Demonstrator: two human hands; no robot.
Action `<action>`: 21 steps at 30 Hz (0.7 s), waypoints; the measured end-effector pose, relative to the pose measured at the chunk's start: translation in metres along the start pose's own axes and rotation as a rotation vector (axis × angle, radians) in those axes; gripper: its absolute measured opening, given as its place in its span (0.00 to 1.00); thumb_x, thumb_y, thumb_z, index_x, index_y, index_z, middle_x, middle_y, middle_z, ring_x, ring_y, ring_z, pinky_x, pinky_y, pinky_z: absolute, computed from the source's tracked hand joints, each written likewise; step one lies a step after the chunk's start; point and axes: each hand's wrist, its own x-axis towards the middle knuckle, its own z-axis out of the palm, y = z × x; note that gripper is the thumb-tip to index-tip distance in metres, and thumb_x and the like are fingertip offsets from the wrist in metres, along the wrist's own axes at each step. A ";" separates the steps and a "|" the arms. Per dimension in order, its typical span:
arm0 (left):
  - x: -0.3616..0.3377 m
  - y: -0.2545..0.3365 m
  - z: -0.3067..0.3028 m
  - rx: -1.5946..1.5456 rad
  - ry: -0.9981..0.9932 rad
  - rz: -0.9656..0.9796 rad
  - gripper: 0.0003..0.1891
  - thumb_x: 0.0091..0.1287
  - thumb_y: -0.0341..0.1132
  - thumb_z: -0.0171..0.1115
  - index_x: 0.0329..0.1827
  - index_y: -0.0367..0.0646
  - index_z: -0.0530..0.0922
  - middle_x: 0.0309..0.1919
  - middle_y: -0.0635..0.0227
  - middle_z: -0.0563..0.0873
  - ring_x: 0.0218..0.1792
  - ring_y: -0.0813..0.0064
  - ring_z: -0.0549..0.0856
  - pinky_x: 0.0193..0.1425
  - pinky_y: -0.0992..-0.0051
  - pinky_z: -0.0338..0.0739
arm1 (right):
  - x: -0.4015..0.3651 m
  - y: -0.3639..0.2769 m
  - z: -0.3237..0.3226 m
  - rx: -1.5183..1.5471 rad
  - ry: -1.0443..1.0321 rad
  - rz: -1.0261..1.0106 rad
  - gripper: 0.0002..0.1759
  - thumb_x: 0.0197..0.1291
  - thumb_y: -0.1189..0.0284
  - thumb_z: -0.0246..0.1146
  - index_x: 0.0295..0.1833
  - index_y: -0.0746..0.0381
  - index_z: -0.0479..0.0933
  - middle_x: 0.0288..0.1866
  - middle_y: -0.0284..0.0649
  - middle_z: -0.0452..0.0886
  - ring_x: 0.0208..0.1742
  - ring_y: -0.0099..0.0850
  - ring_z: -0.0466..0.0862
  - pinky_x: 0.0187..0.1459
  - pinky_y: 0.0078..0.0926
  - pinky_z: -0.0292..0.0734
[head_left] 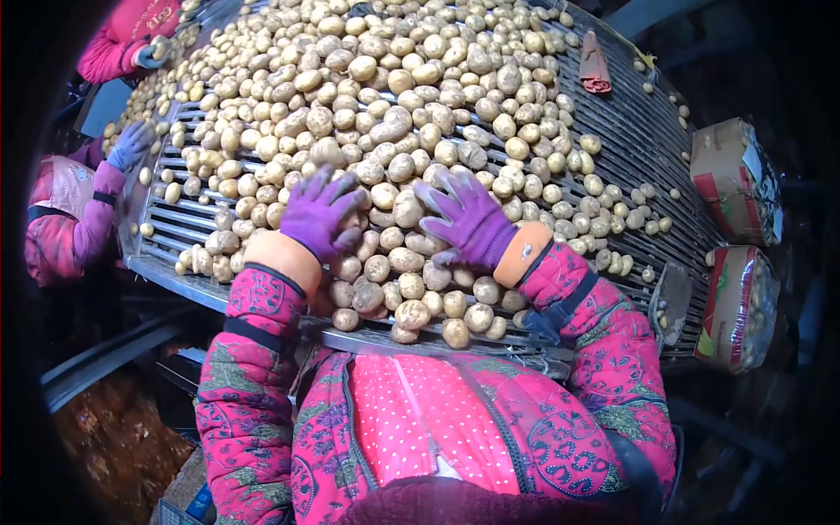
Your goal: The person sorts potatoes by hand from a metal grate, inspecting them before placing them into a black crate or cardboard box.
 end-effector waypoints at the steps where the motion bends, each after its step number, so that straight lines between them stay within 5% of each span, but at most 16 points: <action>1: 0.006 -0.007 -0.003 0.007 0.003 0.001 0.31 0.54 0.50 0.68 0.64 0.62 0.73 0.73 0.67 0.66 0.76 0.53 0.59 0.76 0.45 0.53 | 0.013 0.007 -0.001 0.036 0.050 -0.043 0.31 0.43 0.46 0.68 0.51 0.52 0.77 0.76 0.44 0.60 0.74 0.52 0.61 0.70 0.60 0.56; 3: 0.022 -0.021 -0.008 0.044 0.014 0.010 0.29 0.53 0.46 0.70 0.61 0.60 0.75 0.74 0.67 0.65 0.77 0.52 0.58 0.76 0.45 0.53 | 0.040 0.020 0.006 -0.005 0.093 -0.113 0.26 0.44 0.49 0.68 0.45 0.55 0.77 0.75 0.44 0.63 0.72 0.52 0.64 0.67 0.59 0.60; 7: 0.040 -0.051 -0.017 0.005 -0.064 -0.110 0.29 0.52 0.40 0.73 0.59 0.62 0.76 0.76 0.65 0.61 0.78 0.51 0.55 0.78 0.48 0.51 | 0.100 0.054 0.038 -0.102 0.167 -0.019 0.24 0.52 0.54 0.65 0.51 0.54 0.76 0.73 0.47 0.65 0.72 0.49 0.65 0.68 0.56 0.60; 8: 0.044 -0.070 -0.012 0.018 -0.034 -0.050 0.28 0.54 0.44 0.72 0.60 0.61 0.75 0.77 0.64 0.60 0.78 0.50 0.55 0.76 0.43 0.53 | 0.118 0.050 0.030 -0.103 0.118 -0.012 0.16 0.61 0.57 0.56 0.53 0.46 0.77 0.72 0.42 0.67 0.72 0.45 0.66 0.67 0.56 0.59; 14: -0.001 -0.171 -0.026 0.125 -0.015 -0.359 0.27 0.55 0.39 0.71 0.60 0.61 0.76 0.75 0.55 0.63 0.71 0.47 0.67 0.71 0.55 0.65 | 0.215 0.055 0.031 -0.232 -0.078 0.120 0.29 0.55 0.49 0.66 0.63 0.44 0.74 0.74 0.35 0.64 0.74 0.44 0.63 0.65 0.55 0.63; 16: -0.030 -0.187 -0.039 0.225 -0.205 -0.488 0.27 0.57 0.39 0.69 0.63 0.65 0.74 0.74 0.53 0.63 0.70 0.48 0.68 0.70 0.56 0.66 | 0.209 0.072 0.014 -0.170 -0.130 0.216 0.33 0.54 0.50 0.67 0.65 0.46 0.72 0.74 0.39 0.64 0.73 0.44 0.65 0.65 0.50 0.65; 18: -0.055 -0.182 -0.049 0.316 -0.244 -0.552 0.33 0.60 0.38 0.67 0.71 0.66 0.68 0.74 0.53 0.63 0.70 0.48 0.68 0.70 0.54 0.66 | 0.177 0.091 0.001 -0.093 0.055 0.306 0.34 0.53 0.53 0.69 0.66 0.44 0.71 0.67 0.40 0.69 0.67 0.43 0.70 0.63 0.48 0.67; 20: -0.071 -0.156 -0.044 0.374 -0.030 -0.498 0.32 0.59 0.38 0.67 0.70 0.57 0.70 0.70 0.53 0.70 0.67 0.49 0.72 0.68 0.55 0.68 | 0.125 0.110 -0.011 -0.111 0.295 0.253 0.34 0.56 0.52 0.67 0.68 0.46 0.69 0.67 0.41 0.71 0.66 0.42 0.72 0.63 0.44 0.69; 21: -0.074 -0.140 -0.037 0.124 0.258 -0.318 0.27 0.59 0.37 0.69 0.63 0.48 0.76 0.58 0.52 0.81 0.58 0.50 0.79 0.63 0.57 0.73 | 0.097 0.113 -0.020 -0.075 0.299 0.276 0.35 0.56 0.51 0.67 0.69 0.46 0.69 0.67 0.42 0.72 0.66 0.42 0.73 0.62 0.44 0.70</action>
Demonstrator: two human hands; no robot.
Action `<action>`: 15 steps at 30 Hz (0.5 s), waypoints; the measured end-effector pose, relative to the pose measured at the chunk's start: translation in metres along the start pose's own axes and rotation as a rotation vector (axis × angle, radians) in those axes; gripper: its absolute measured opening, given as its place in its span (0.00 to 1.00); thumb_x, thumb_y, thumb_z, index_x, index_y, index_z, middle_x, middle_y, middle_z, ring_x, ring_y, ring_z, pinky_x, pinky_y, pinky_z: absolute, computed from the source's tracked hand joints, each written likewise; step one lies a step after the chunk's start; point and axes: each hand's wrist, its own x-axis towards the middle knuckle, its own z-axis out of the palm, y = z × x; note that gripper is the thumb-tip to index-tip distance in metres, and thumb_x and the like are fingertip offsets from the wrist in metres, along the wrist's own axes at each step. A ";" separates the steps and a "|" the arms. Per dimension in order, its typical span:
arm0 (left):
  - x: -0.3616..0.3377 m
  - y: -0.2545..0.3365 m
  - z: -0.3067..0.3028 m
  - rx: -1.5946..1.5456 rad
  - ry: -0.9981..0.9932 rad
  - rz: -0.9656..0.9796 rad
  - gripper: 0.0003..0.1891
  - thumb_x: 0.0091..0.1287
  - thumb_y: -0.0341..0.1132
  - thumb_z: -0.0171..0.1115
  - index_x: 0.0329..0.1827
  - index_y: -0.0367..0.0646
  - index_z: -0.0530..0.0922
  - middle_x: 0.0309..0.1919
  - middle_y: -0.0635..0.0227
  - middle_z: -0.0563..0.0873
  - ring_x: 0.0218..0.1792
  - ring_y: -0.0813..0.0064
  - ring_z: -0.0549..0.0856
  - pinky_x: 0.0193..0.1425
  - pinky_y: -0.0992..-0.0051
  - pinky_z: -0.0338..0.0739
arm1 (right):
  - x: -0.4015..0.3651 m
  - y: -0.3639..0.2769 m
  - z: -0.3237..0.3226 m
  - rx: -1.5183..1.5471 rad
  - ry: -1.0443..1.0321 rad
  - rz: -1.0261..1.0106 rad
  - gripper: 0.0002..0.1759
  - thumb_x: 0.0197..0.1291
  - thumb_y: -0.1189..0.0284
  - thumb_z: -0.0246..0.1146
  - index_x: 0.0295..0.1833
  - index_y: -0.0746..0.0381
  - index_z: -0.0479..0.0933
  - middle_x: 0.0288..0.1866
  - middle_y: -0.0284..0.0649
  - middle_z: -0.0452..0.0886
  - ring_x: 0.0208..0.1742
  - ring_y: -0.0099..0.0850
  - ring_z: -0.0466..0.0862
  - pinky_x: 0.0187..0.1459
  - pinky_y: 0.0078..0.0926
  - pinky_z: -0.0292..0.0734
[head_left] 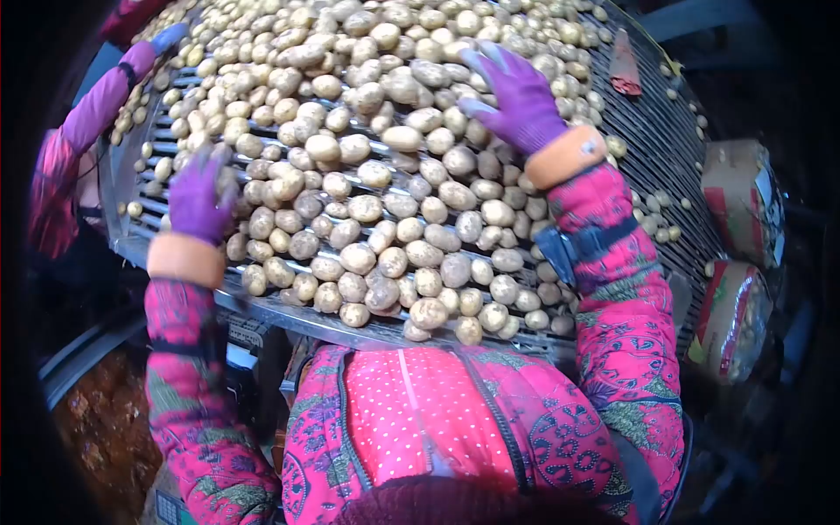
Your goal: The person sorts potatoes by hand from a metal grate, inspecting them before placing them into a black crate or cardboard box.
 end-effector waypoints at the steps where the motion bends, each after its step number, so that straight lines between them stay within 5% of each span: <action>1: -0.008 0.033 -0.003 -0.206 -0.019 -0.012 0.20 0.59 0.37 0.67 0.56 0.49 0.81 0.46 0.55 0.86 0.46 0.50 0.84 0.51 0.56 0.78 | -0.028 0.005 -0.019 0.026 -0.004 0.038 0.35 0.57 0.51 0.66 0.70 0.47 0.68 0.66 0.42 0.73 0.65 0.43 0.74 0.61 0.45 0.71; 4: -0.034 0.134 -0.008 -0.597 -0.319 0.239 0.19 0.57 0.39 0.68 0.53 0.51 0.81 0.38 0.59 0.85 0.38 0.53 0.84 0.43 0.56 0.79 | -0.104 0.002 -0.065 0.203 -0.057 0.205 0.33 0.58 0.55 0.67 0.68 0.53 0.71 0.64 0.44 0.76 0.63 0.45 0.76 0.62 0.43 0.72; 8: -0.038 0.189 -0.005 -0.199 -0.397 0.184 0.26 0.55 0.41 0.70 0.59 0.55 0.77 0.39 0.62 0.84 0.39 0.56 0.86 0.41 0.58 0.78 | -0.187 -0.024 -0.099 0.420 0.010 0.420 0.26 0.58 0.63 0.69 0.61 0.60 0.77 0.55 0.48 0.82 0.57 0.42 0.82 0.58 0.37 0.77; 11: -0.039 0.201 0.001 0.121 -0.553 0.170 0.34 0.50 0.43 0.73 0.63 0.57 0.75 0.44 0.59 0.84 0.40 0.55 0.86 0.40 0.57 0.80 | -0.234 -0.053 -0.116 0.460 -0.137 0.517 0.25 0.57 0.63 0.69 0.60 0.59 0.78 0.53 0.45 0.83 0.54 0.42 0.83 0.55 0.36 0.78; 15: -0.026 0.207 -0.001 0.135 -0.750 0.073 0.48 0.37 0.47 0.81 0.67 0.58 0.69 0.42 0.60 0.86 0.42 0.54 0.87 0.41 0.56 0.82 | -0.266 -0.083 -0.095 0.347 -0.196 0.154 0.22 0.54 0.65 0.66 0.57 0.51 0.79 0.45 0.37 0.82 0.44 0.37 0.83 0.45 0.37 0.78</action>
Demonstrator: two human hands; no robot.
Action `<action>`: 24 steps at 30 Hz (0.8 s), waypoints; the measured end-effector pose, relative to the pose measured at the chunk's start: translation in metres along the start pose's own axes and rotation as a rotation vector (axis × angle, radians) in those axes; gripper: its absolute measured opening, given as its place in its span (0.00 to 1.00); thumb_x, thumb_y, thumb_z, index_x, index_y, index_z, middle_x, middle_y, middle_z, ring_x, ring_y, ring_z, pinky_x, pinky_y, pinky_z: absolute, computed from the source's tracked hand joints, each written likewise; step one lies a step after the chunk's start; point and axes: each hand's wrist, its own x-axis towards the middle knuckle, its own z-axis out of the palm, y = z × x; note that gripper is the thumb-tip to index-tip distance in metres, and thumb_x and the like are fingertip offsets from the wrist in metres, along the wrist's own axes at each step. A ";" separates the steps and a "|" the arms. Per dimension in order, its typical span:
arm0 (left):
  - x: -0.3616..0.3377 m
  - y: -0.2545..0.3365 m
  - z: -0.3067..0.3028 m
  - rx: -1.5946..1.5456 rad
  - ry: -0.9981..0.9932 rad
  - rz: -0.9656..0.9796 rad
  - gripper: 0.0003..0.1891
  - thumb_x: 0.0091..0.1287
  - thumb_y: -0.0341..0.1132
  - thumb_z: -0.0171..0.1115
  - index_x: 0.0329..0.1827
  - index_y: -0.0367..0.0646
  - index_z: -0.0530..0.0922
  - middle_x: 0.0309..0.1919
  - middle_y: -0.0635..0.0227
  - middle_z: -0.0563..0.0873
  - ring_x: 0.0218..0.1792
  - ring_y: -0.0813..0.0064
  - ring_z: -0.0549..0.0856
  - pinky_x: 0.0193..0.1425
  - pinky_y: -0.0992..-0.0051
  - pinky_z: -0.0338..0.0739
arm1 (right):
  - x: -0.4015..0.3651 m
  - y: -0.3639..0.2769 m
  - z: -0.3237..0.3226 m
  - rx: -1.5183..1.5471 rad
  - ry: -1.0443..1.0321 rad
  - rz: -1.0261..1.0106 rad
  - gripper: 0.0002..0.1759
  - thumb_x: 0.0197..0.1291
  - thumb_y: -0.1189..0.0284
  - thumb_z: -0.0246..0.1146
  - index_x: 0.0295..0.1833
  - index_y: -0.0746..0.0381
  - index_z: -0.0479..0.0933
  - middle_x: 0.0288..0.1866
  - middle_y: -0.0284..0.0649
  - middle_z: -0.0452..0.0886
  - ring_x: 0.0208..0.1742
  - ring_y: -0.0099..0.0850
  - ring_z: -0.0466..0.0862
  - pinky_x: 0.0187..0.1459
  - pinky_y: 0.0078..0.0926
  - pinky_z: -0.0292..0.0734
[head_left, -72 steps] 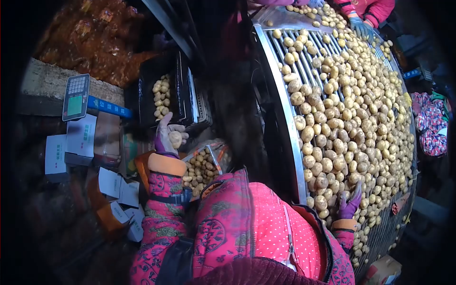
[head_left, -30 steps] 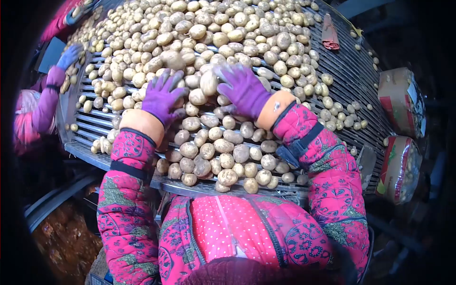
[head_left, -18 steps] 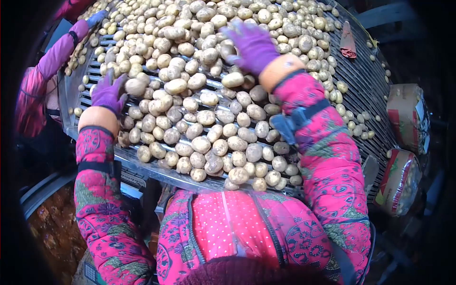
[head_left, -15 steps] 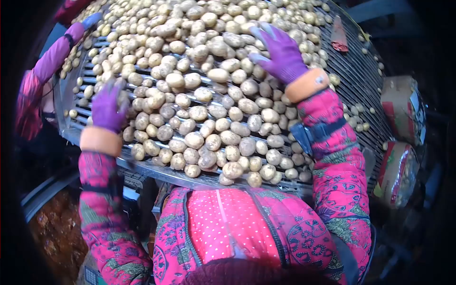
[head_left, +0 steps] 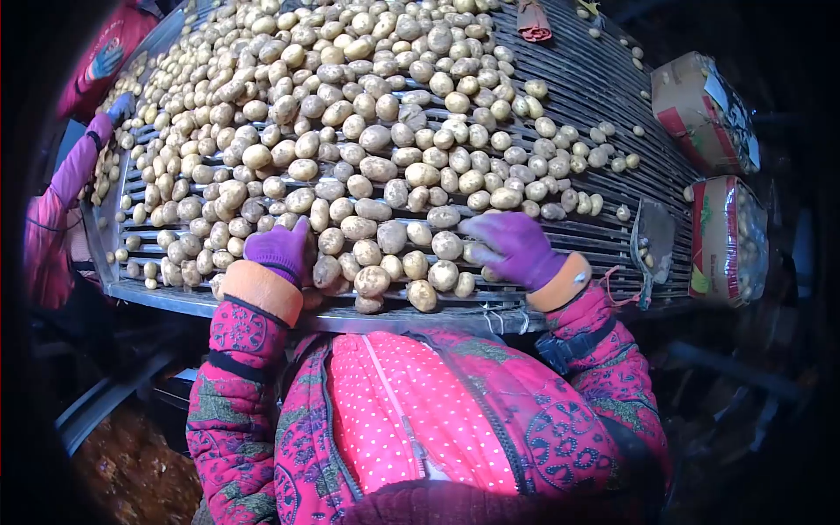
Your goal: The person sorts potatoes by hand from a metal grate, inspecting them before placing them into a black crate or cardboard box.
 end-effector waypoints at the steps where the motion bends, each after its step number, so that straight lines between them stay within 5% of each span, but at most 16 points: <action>1: -0.001 0.001 -0.002 -0.016 -0.006 -0.001 0.46 0.38 0.46 0.80 0.66 0.57 0.70 0.43 0.60 0.86 0.42 0.53 0.87 0.42 0.56 0.82 | 0.001 -0.008 0.008 -0.117 -0.124 -0.027 0.22 0.55 0.65 0.64 0.57 0.49 0.78 0.44 0.36 0.81 0.44 0.35 0.83 0.44 0.38 0.76; 4: -0.001 -0.002 -0.003 -0.091 -0.034 -0.032 0.41 0.40 0.44 0.80 0.62 0.55 0.73 0.44 0.56 0.85 0.42 0.52 0.87 0.43 0.55 0.82 | 0.003 -0.015 0.028 -0.334 -0.190 -0.122 0.20 0.58 0.66 0.60 0.57 0.47 0.76 0.41 0.35 0.78 0.44 0.32 0.81 0.43 0.39 0.73; 6: -0.008 -0.007 0.010 -0.263 0.168 -0.092 0.37 0.42 0.43 0.79 0.59 0.55 0.75 0.46 0.52 0.85 0.44 0.49 0.86 0.46 0.55 0.81 | 0.005 -0.014 0.042 -0.428 -0.133 -0.190 0.18 0.59 0.66 0.58 0.56 0.46 0.75 0.41 0.34 0.76 0.44 0.32 0.80 0.43 0.39 0.72; 7: -0.014 -0.014 0.014 -0.288 0.273 -0.029 0.24 0.58 0.42 0.69 0.57 0.48 0.76 0.44 0.56 0.86 0.45 0.57 0.87 0.45 0.60 0.82 | 0.009 -0.015 0.046 -0.456 -0.161 -0.159 0.16 0.60 0.66 0.56 0.55 0.46 0.76 0.42 0.33 0.77 0.45 0.32 0.80 0.44 0.39 0.71; 8: -0.014 -0.023 0.029 -0.284 0.283 -0.045 0.24 0.58 0.42 0.69 0.57 0.48 0.76 0.44 0.56 0.86 0.45 0.57 0.87 0.45 0.60 0.82 | 0.015 -0.015 0.049 -0.485 -0.187 -0.133 0.15 0.61 0.66 0.55 0.53 0.46 0.76 0.43 0.33 0.77 0.47 0.33 0.79 0.44 0.40 0.71; 11: -0.016 -0.049 0.061 -1.565 0.360 0.142 0.29 0.57 0.38 0.76 0.61 0.44 0.74 0.44 0.66 0.84 0.45 0.73 0.84 0.47 0.71 0.83 | 0.021 -0.017 0.048 -0.416 -0.164 -0.168 0.14 0.60 0.65 0.56 0.52 0.47 0.78 0.46 0.35 0.79 0.49 0.35 0.79 0.46 0.42 0.72; 14: -0.060 -0.043 0.052 -2.248 0.223 0.230 0.38 0.56 0.41 0.76 0.69 0.46 0.67 0.55 0.55 0.80 0.47 0.65 0.85 0.53 0.64 0.83 | 0.024 -0.017 0.040 -0.341 -0.219 -0.161 0.20 0.54 0.65 0.63 0.55 0.49 0.77 0.51 0.40 0.78 0.53 0.39 0.79 0.49 0.43 0.74; 18: -0.100 -0.012 0.030 -2.609 0.139 0.288 0.47 0.57 0.38 0.72 0.78 0.53 0.54 0.72 0.53 0.67 0.51 0.58 0.84 0.55 0.61 0.80 | 0.031 -0.014 0.030 -0.074 -0.251 -0.047 0.32 0.47 0.66 0.69 0.62 0.52 0.75 0.55 0.44 0.77 0.55 0.47 0.78 0.52 0.43 0.77; 21: -0.113 0.001 0.016 -2.637 0.155 0.245 0.48 0.57 0.37 0.72 0.79 0.53 0.53 0.75 0.55 0.64 0.51 0.60 0.84 0.53 0.64 0.80 | 0.041 -0.019 0.015 0.481 -0.251 0.183 0.34 0.47 0.66 0.71 0.64 0.56 0.74 0.57 0.48 0.77 0.61 0.46 0.77 0.62 0.41 0.73; 24: -0.111 0.009 0.013 -2.603 0.121 0.382 0.49 0.56 0.38 0.73 0.79 0.54 0.53 0.74 0.57 0.66 0.49 0.63 0.84 0.46 0.70 0.79 | 0.046 -0.021 0.031 0.713 -0.124 0.172 0.38 0.49 0.65 0.73 0.68 0.62 0.71 0.63 0.47 0.76 0.66 0.39 0.75 0.67 0.37 0.70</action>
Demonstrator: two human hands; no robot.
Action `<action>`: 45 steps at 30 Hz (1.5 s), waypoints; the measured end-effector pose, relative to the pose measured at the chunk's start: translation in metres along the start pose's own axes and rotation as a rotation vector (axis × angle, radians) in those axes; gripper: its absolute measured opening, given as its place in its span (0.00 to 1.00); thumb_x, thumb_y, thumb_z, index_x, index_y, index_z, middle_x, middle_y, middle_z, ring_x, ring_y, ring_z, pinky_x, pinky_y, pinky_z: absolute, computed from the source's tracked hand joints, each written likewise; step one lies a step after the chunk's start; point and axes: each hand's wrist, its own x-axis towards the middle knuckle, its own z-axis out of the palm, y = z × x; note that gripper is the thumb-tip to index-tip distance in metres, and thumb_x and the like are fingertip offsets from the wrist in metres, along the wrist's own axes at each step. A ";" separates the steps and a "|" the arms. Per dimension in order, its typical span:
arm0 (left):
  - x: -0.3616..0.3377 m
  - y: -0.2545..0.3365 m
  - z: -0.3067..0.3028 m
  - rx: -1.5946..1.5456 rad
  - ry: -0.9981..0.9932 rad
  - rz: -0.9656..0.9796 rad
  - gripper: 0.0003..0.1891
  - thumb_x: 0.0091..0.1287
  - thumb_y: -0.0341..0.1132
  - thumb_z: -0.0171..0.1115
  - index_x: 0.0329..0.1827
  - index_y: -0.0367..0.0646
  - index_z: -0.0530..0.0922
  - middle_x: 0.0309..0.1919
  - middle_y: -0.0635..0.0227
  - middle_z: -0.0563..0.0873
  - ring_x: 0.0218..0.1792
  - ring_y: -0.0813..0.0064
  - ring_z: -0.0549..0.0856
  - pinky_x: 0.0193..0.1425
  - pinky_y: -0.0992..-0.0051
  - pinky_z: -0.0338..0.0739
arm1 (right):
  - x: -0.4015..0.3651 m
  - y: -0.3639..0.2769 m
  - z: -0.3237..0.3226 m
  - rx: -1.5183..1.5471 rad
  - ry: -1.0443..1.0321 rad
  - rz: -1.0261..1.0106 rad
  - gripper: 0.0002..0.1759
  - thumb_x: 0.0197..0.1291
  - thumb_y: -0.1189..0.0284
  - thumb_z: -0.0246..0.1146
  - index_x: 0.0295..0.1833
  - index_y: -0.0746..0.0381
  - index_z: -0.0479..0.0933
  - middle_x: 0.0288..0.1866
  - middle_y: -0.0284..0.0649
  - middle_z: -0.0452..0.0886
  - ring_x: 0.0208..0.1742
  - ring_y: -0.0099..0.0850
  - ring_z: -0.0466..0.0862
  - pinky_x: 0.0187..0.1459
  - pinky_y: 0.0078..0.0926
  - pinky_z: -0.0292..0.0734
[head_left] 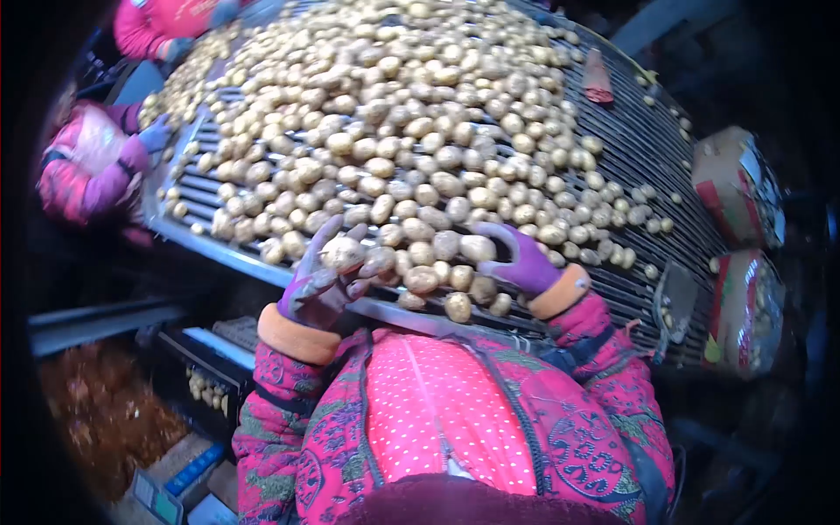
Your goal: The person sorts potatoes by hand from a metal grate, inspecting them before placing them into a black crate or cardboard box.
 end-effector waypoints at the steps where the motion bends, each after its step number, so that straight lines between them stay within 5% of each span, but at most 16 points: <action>1: 0.004 -0.005 -0.003 0.043 -0.031 -0.038 0.47 0.56 0.40 0.73 0.78 0.54 0.57 0.71 0.59 0.69 0.47 0.66 0.83 0.43 0.71 0.79 | 0.005 -0.001 0.007 0.086 -0.008 0.009 0.39 0.49 0.65 0.73 0.68 0.63 0.70 0.64 0.47 0.76 0.66 0.37 0.75 0.68 0.37 0.69; 3: 0.013 -0.027 -0.002 0.118 -0.040 -0.132 0.37 0.54 0.46 0.74 0.68 0.57 0.69 0.60 0.64 0.77 0.40 0.71 0.81 0.36 0.75 0.76 | 0.011 -0.034 0.015 0.368 -0.028 0.020 0.39 0.51 0.65 0.72 0.70 0.63 0.69 0.66 0.47 0.75 0.68 0.36 0.73 0.69 0.37 0.66; 7: 0.040 -0.069 -0.035 -0.041 -0.230 -0.352 0.21 0.63 0.49 0.66 0.56 0.55 0.75 0.46 0.66 0.81 0.40 0.70 0.82 0.37 0.71 0.78 | 0.016 -0.041 0.047 0.208 0.096 -0.158 0.39 0.49 0.65 0.72 0.69 0.60 0.70 0.68 0.51 0.72 0.73 0.44 0.70 0.72 0.40 0.63; 9: 0.036 -0.069 0.009 -0.022 0.123 -0.371 0.18 0.67 0.44 0.63 0.56 0.48 0.76 0.49 0.59 0.82 0.41 0.63 0.84 0.37 0.67 0.79 | 0.011 -0.048 0.047 0.063 0.174 -0.159 0.38 0.50 0.64 0.72 0.68 0.60 0.71 0.69 0.51 0.71 0.73 0.45 0.69 0.71 0.41 0.65; 16: 0.052 -0.081 0.034 -0.119 -0.044 -0.534 0.24 0.72 0.54 0.51 0.61 0.45 0.72 0.49 0.58 0.83 0.32 0.68 0.77 0.35 0.69 0.72 | 0.004 -0.035 0.041 -0.307 0.264 -0.222 0.35 0.56 0.56 0.67 0.69 0.55 0.71 0.58 0.43 0.79 0.57 0.43 0.79 0.57 0.43 0.74; 22: 0.054 -0.084 0.036 -0.369 0.188 -0.514 0.23 0.75 0.52 0.45 0.59 0.44 0.72 0.46 0.63 0.83 0.39 0.64 0.83 0.36 0.69 0.75 | 0.018 -0.039 0.041 -0.476 0.145 -0.239 0.27 0.65 0.59 0.59 0.69 0.53 0.72 0.59 0.42 0.79 0.57 0.41 0.79 0.56 0.39 0.72; 24: 0.052 -0.098 0.015 0.060 0.071 -0.288 0.21 0.76 0.50 0.45 0.60 0.45 0.72 0.46 0.62 0.83 0.39 0.65 0.82 0.38 0.69 0.76 | 0.021 -0.038 0.045 -0.438 0.106 -0.202 0.26 0.67 0.60 0.58 0.69 0.54 0.72 0.60 0.43 0.79 0.59 0.42 0.78 0.59 0.40 0.71; 26: 0.057 -0.091 0.010 -0.360 -0.126 -0.448 0.20 0.76 0.50 0.48 0.61 0.47 0.72 0.47 0.61 0.83 0.42 0.64 0.83 0.40 0.68 0.78 | 0.022 -0.038 0.047 -0.305 0.117 -0.210 0.26 0.66 0.62 0.60 0.68 0.55 0.73 0.61 0.45 0.79 0.61 0.43 0.78 0.61 0.41 0.71; 30: 0.054 -0.077 0.015 -0.407 -0.036 -0.519 0.21 0.76 0.50 0.48 0.64 0.47 0.71 0.48 0.62 0.83 0.44 0.64 0.84 0.41 0.67 0.79 | 0.022 -0.047 0.050 -0.260 0.182 -0.210 0.27 0.64 0.62 0.62 0.67 0.56 0.74 0.64 0.46 0.77 0.64 0.45 0.76 0.64 0.42 0.70; 34: 0.049 -0.074 0.017 -0.345 0.180 -0.398 0.23 0.77 0.45 0.47 0.70 0.47 0.66 0.59 0.55 0.79 0.55 0.60 0.82 0.51 0.62 0.80 | 0.021 -0.066 0.051 -0.251 0.231 -0.220 0.32 0.61 0.56 0.66 0.68 0.58 0.73 0.68 0.48 0.74 0.69 0.47 0.73 0.68 0.43 0.67; 38: 0.043 -0.068 0.005 1.130 -0.193 0.522 0.23 0.74 0.28 0.51 0.71 0.35 0.64 0.66 0.47 0.72 0.66 0.56 0.76 0.69 0.62 0.71 | 0.030 -0.079 0.083 -0.281 0.165 -0.254 0.43 0.55 0.52 0.69 0.72 0.60 0.66 0.73 0.53 0.65 0.72 0.51 0.67 0.71 0.47 0.61; 40: 0.033 -0.058 0.002 1.402 -0.143 0.605 0.23 0.76 0.33 0.49 0.71 0.37 0.64 0.64 0.51 0.75 0.65 0.57 0.77 0.68 0.62 0.72 | 0.039 -0.079 0.095 -0.264 0.166 -0.284 0.36 0.59 0.58 0.68 0.70 0.62 0.69 0.70 0.53 0.70 0.69 0.50 0.72 0.69 0.45 0.65; 41: 0.032 -0.058 0.001 1.403 -0.125 0.614 0.23 0.76 0.33 0.49 0.71 0.37 0.64 0.64 0.51 0.75 0.65 0.57 0.77 0.68 0.62 0.72 | 0.043 -0.075 0.099 -0.265 0.152 -0.296 0.36 0.59 0.58 0.68 0.70 0.62 0.69 0.70 0.53 0.70 0.69 0.50 0.72 0.69 0.45 0.65; 43: 0.030 -0.059 0.003 -0.142 0.154 -0.139 0.24 0.77 0.40 0.47 0.72 0.39 0.65 0.62 0.55 0.77 0.59 0.59 0.81 0.61 0.64 0.78 | 0.053 -0.066 0.102 -0.102 0.096 -0.259 0.28 0.63 0.67 0.64 0.67 0.64 0.71 0.65 0.51 0.75 0.65 0.45 0.76 0.66 0.39 0.70; 44: 0.021 -0.049 0.005 -0.140 0.038 -0.151 0.27 0.69 0.25 0.58 0.72 0.38 0.65 0.60 0.58 0.78 0.60 0.64 0.80 0.62 0.69 0.78 | 0.053 -0.066 0.099 0.081 0.143 -0.083 0.23 0.64 0.74 0.59 0.64 0.66 0.74 0.60 0.49 0.79 0.63 0.41 0.78 0.64 0.34 0.72; 45: 0.016 -0.049 0.006 0.118 0.044 -0.064 0.27 0.69 0.26 0.58 0.72 0.38 0.64 0.61 0.58 0.78 0.60 0.65 0.80 0.61 0.70 0.78 | 0.053 -0.065 0.099 0.064 0.177 -0.112 0.23 0.63 0.73 0.59 0.65 0.64 0.73 0.59 0.49 0.79 0.62 0.43 0.79 0.63 0.35 0.73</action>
